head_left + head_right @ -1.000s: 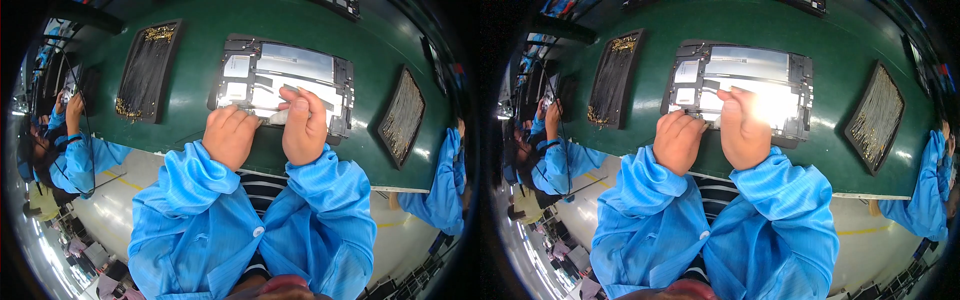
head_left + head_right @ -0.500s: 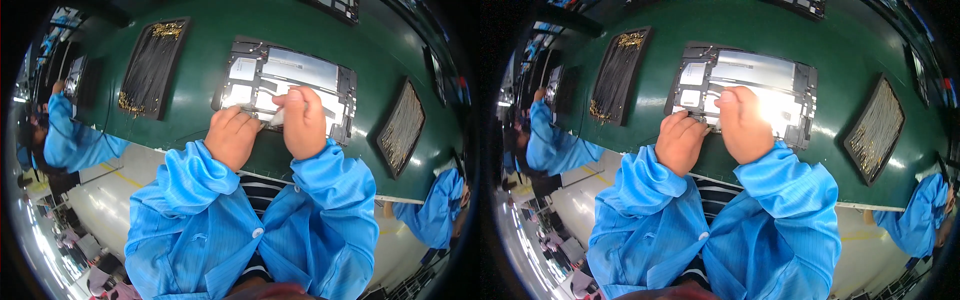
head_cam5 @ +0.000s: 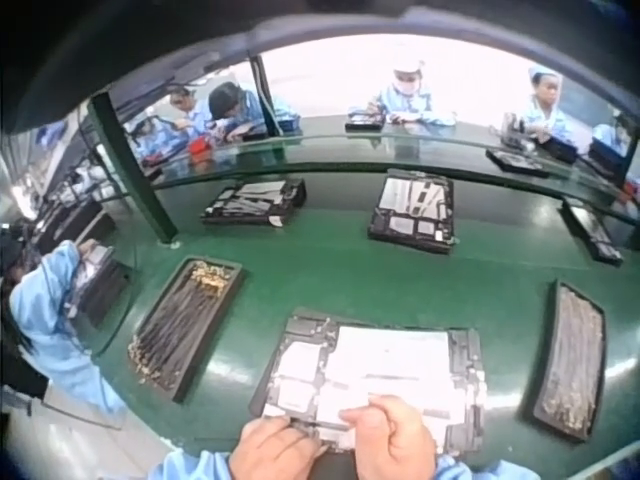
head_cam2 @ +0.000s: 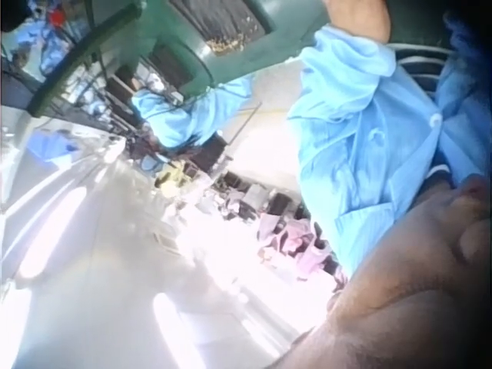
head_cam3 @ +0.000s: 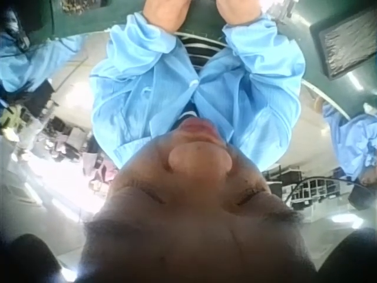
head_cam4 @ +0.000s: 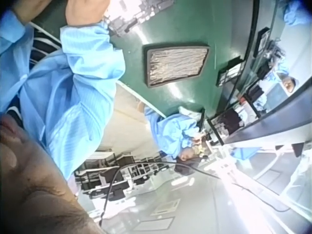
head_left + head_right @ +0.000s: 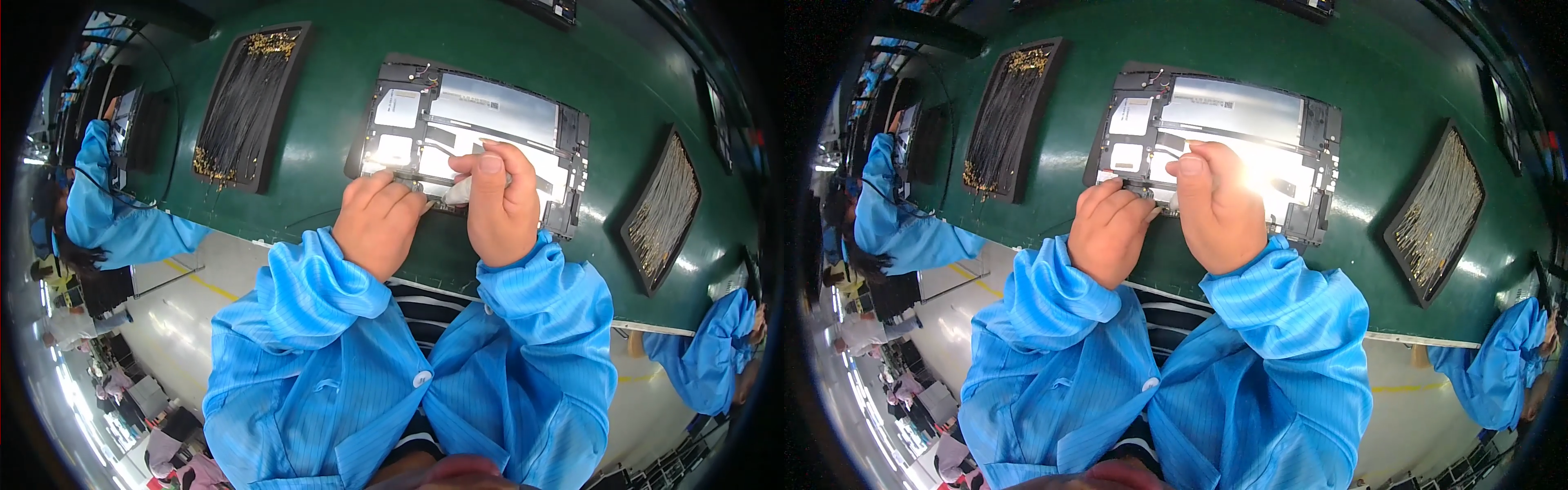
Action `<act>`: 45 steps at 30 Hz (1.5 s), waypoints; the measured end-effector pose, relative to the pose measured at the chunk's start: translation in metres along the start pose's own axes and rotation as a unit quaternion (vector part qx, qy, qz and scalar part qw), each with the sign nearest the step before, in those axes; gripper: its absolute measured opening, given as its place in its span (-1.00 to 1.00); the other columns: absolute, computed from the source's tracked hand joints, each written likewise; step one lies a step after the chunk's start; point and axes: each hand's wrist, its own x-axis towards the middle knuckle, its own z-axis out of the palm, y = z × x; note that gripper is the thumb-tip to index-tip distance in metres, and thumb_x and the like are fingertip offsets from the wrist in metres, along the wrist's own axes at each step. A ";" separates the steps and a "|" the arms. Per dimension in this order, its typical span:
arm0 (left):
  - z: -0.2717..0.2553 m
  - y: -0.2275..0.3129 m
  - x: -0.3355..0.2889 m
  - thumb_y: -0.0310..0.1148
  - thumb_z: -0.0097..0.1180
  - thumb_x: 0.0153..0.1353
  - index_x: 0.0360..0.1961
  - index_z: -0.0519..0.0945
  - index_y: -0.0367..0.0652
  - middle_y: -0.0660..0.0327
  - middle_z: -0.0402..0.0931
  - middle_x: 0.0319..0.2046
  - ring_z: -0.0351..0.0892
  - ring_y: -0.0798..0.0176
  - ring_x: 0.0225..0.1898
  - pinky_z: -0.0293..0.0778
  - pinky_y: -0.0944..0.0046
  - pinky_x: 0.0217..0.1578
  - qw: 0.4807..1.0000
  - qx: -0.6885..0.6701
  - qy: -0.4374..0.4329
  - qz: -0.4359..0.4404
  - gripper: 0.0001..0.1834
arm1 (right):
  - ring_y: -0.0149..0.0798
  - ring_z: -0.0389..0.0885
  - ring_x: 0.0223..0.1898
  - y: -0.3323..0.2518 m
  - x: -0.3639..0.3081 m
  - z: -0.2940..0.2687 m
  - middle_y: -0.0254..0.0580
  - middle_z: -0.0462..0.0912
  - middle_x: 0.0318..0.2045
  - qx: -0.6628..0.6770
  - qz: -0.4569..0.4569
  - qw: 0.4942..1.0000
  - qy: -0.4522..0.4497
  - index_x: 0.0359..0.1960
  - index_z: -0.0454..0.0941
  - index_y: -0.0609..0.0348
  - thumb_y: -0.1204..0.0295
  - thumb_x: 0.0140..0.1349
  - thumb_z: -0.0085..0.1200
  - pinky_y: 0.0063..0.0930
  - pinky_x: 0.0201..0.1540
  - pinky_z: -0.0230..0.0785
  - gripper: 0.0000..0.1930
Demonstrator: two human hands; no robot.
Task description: The person assembles internal components, ribbon cables, and electronic parts into tablet housings, taking the parts from storage trays and inserting them into the housing. The person uses tweezers and a dispensing tool to precisely place the small components.
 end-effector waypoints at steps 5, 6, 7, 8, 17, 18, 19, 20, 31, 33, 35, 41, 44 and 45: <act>-0.001 0.002 0.001 -0.51 0.11 -0.28 -0.47 0.46 -0.15 0.20 0.40 -0.46 0.33 0.11 -0.27 0.23 0.18 -0.24 1.000 -0.008 0.002 -0.008 -0.77 | -0.42 0.39 -0.44 0.001 -0.001 -0.001 -0.11 0.48 -0.45 -0.037 -0.026 0.999 -0.022 -0.20 0.19 0.24 0.33 0.17 -0.28 -0.59 -0.36 0.28 -0.74; -0.002 0.003 0.002 -0.55 0.14 -0.33 -0.47 0.47 -0.17 0.20 0.40 -0.45 0.34 0.09 -0.28 0.26 0.17 -0.25 1.000 -0.016 0.005 -0.011 -0.73 | -0.41 0.40 -0.44 0.000 -0.001 -0.001 -0.12 0.49 -0.46 -0.038 -0.026 0.999 -0.022 -0.20 0.19 0.24 0.33 0.17 -0.27 -0.59 -0.36 0.28 -0.74; -0.002 0.002 0.002 -0.55 0.14 -0.33 -0.47 0.47 -0.17 0.20 0.40 -0.45 0.34 0.09 -0.28 0.26 0.17 -0.25 1.000 -0.016 0.006 -0.011 -0.73 | -0.41 0.41 -0.45 0.000 -0.002 -0.001 -0.14 0.49 -0.48 -0.039 -0.027 0.999 -0.021 -0.20 0.19 0.24 0.32 0.16 -0.27 -0.58 -0.36 0.27 -0.74; -0.001 0.001 0.002 -0.52 0.10 -0.28 -0.47 0.46 -0.15 0.21 0.39 -0.45 0.33 0.11 -0.26 0.23 0.18 -0.23 1.000 -0.011 0.000 -0.007 -0.77 | -0.41 0.41 -0.45 -0.001 -0.002 -0.001 -0.14 0.49 -0.48 -0.040 -0.028 0.999 -0.021 -0.20 0.19 0.24 0.32 0.16 -0.27 -0.58 -0.36 0.27 -0.74; -0.005 0.000 -0.001 -0.50 0.03 -0.25 -0.44 0.45 -0.18 0.19 0.40 -0.42 0.33 0.10 -0.26 0.21 0.17 -0.21 1.000 -0.002 -0.018 -0.011 -0.78 | -0.10 0.46 -0.54 -0.029 0.011 0.014 -0.07 0.48 -0.59 -0.238 -0.184 0.942 -0.151 -0.46 0.41 0.26 0.40 -0.02 -0.07 -0.39 -0.45 0.32 -0.84; -0.006 0.000 0.001 -0.48 0.04 -0.22 -0.43 0.45 -0.19 0.17 0.40 -0.44 0.35 0.08 -0.30 0.22 0.16 -0.21 1.000 0.009 -0.024 -0.005 -0.79 | -0.10 0.46 -0.54 -0.023 0.010 0.012 -0.07 0.48 -0.59 -0.238 -0.192 0.940 -0.152 -0.46 0.41 0.26 0.40 -0.02 -0.07 -0.39 -0.45 0.32 -0.84; -0.010 0.001 0.004 -0.48 0.04 -0.22 -0.43 0.45 -0.19 0.17 0.40 -0.44 0.35 0.08 -0.30 0.22 0.16 -0.21 1.000 0.013 -0.018 -0.006 -0.79 | -0.17 0.46 -0.57 -0.015 0.009 0.009 -0.09 0.47 -0.58 -0.217 -0.155 0.957 -0.113 -0.39 0.37 0.27 0.36 0.03 -0.10 -0.42 -0.49 0.31 -0.79; -0.018 0.002 0.002 -0.45 0.03 -0.16 -0.43 0.45 -0.20 0.16 0.40 -0.47 0.36 0.07 -0.35 0.24 0.18 -0.25 0.995 -0.056 -0.042 -0.075 -0.82 | -0.24 0.46 -0.60 -0.009 0.007 0.006 -0.11 0.47 -0.58 -0.195 -0.114 0.971 -0.074 -0.32 0.33 0.27 0.32 0.07 -0.14 -0.45 -0.53 0.31 -0.75; -0.022 -0.019 -0.004 -0.36 -0.16 0.07 -0.33 0.31 -0.20 0.23 0.35 -0.52 0.35 0.38 -0.58 0.35 0.42 -0.56 0.527 -0.561 0.142 -0.623 -0.83 | -0.40 0.41 -0.52 -0.003 0.011 0.002 -0.11 0.47 -0.46 0.011 0.079 0.997 -0.013 -0.19 0.26 0.31 0.19 0.13 -0.28 -0.57 -0.45 0.26 -0.61; -0.025 -0.022 -0.010 -0.44 -0.17 0.05 -0.25 0.29 -0.23 0.23 0.34 -0.51 0.34 0.39 -0.58 0.34 0.42 -0.55 0.540 -0.542 0.140 -0.629 -0.79 | -0.41 0.41 -0.52 -0.005 0.007 0.000 -0.11 0.48 -0.46 0.045 0.125 0.991 -0.023 -0.18 0.25 0.32 0.20 0.13 -0.27 -0.57 -0.43 0.26 -0.61; -0.035 -0.011 -0.021 -0.45 -0.15 0.02 -0.15 0.26 -0.28 0.24 0.34 -0.52 0.33 0.41 -0.57 0.33 0.43 -0.55 0.604 -0.528 0.045 -0.595 -0.68 | -0.41 0.41 -0.53 -0.005 0.005 0.000 -0.11 0.48 -0.47 0.033 0.111 0.993 -0.016 -0.16 0.24 0.33 0.22 0.13 -0.27 -0.58 -0.41 0.26 -0.61; -0.040 0.014 -0.037 -0.46 -0.13 0.01 -0.07 0.23 -0.35 0.24 0.34 -0.52 0.34 0.43 -0.54 0.32 0.46 -0.53 0.611 -0.514 -0.217 -0.562 -0.60 | -0.44 0.40 -0.59 -0.003 0.006 -0.001 -0.14 0.45 -0.52 0.026 0.044 0.999 -0.015 -0.12 0.13 0.30 0.19 0.16 -0.31 -0.62 -0.52 0.28 -0.59; -0.026 0.005 -0.027 -0.46 -0.13 0.01 -0.07 0.23 -0.35 0.24 0.34 -0.52 0.34 0.43 -0.54 0.32 0.46 -0.53 0.596 -0.526 -0.221 -0.566 -0.60 | -0.44 0.39 -0.56 -0.005 0.013 -0.002 -0.14 0.46 -0.52 0.039 0.076 0.996 -0.028 -0.11 0.14 0.32 0.21 0.16 -0.29 -0.62 -0.47 0.27 -0.59; -0.023 0.002 -0.023 -0.45 -0.13 0.01 -0.07 0.24 -0.35 0.24 0.34 -0.52 0.34 0.43 -0.54 0.32 0.47 -0.52 0.588 -0.535 -0.201 -0.572 -0.59 | -0.44 0.39 -0.57 -0.008 0.018 -0.002 -0.14 0.46 -0.52 0.045 0.121 0.991 -0.039 -0.11 0.16 0.32 0.23 0.14 -0.26 -0.63 -0.46 0.26 -0.59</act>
